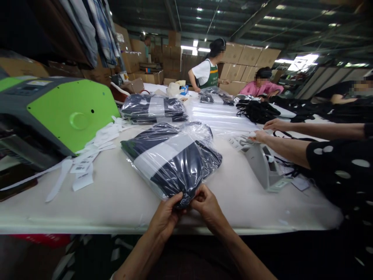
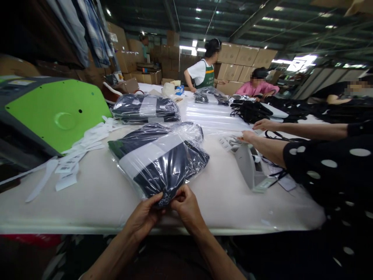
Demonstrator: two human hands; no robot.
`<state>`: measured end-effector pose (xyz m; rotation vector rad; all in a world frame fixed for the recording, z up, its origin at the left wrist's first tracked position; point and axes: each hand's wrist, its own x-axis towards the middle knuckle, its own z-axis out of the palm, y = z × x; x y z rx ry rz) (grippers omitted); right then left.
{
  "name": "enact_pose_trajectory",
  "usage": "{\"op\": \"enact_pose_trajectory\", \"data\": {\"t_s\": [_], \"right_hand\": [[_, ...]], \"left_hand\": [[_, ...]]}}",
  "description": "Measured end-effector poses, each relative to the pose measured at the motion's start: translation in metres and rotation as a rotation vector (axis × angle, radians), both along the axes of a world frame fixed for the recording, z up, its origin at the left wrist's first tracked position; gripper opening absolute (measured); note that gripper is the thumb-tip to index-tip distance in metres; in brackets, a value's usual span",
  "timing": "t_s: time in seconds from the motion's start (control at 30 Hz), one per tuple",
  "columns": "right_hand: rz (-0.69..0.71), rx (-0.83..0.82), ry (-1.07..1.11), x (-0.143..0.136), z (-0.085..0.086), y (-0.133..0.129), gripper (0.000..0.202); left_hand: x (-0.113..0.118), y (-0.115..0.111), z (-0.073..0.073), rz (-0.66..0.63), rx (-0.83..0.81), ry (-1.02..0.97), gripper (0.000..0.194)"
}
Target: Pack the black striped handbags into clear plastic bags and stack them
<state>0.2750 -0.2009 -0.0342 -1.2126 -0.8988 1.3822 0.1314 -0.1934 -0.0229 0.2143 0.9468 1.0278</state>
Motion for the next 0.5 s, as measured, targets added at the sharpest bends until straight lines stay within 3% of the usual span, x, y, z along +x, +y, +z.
{"op": "enact_pose_trajectory", "data": {"t_s": [0.17, 0.33, 0.5], "right_hand": [[-0.128, -0.012, -0.100, -0.003, -0.008, 0.007, 0.040], [-0.081, -0.227, 0.094, 0.015, 0.001, -0.010, 0.048], [-0.110, -0.293, 0.131, 0.029, 0.011, -0.019, 0.094]], "left_hand": [[0.009, -0.005, 0.005, -0.009, 0.062, 0.027, 0.035], [0.016, -0.008, 0.004, 0.032, 0.105, 0.051, 0.042], [0.035, -0.021, 0.001, -0.025, 0.206, 0.089, 0.050]]}}
